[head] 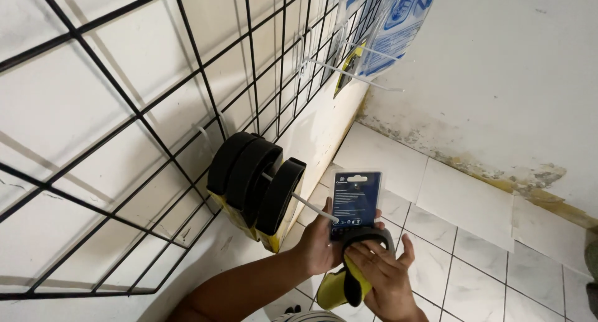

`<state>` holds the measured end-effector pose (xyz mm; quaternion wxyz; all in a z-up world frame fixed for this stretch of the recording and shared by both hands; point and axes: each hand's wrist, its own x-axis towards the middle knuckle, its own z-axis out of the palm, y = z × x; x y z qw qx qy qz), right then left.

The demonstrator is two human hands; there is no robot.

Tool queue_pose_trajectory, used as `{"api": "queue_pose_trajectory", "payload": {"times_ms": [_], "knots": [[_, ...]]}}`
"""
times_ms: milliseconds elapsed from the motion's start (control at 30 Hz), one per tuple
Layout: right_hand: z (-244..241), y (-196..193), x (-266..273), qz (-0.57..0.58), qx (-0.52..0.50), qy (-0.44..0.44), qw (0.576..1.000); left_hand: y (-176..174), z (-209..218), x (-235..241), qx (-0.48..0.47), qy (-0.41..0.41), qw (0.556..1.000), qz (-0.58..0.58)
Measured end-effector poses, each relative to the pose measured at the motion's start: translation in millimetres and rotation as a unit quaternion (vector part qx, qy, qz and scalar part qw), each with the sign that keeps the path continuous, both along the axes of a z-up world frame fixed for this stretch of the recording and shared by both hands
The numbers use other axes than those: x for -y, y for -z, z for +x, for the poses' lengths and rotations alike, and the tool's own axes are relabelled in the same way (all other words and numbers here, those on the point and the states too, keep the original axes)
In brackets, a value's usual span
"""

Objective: The person wipes the front and back of a packaged motorcycle chain with a yellow cloth, then picks up a packaged LED bulb and wipes its front and back surfaces. The person holds the items with both hands and rotates them to access different sides while cleaning.

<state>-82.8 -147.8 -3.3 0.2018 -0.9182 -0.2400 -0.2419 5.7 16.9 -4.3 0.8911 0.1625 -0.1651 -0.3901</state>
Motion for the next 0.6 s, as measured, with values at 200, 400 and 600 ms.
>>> {"api": "queue_pose_trajectory", "payload": {"times_ms": [200, 400, 600], "knots": [[-10, -1, -9, -0.030, -0.022, -0.011, 0.999, -2, -14, 5, 0.016, 0.018, 1.000, 0.006], [-9, -22, -10, -0.026, 0.002, 0.021, 0.999, 22, -20, 20, -0.062, 0.081, 0.993, -0.052], [-25, -11, -14, -0.064, 0.006, 0.025, 0.998, 7, -22, 10, -0.090, 0.094, 0.991, -0.018]]}}
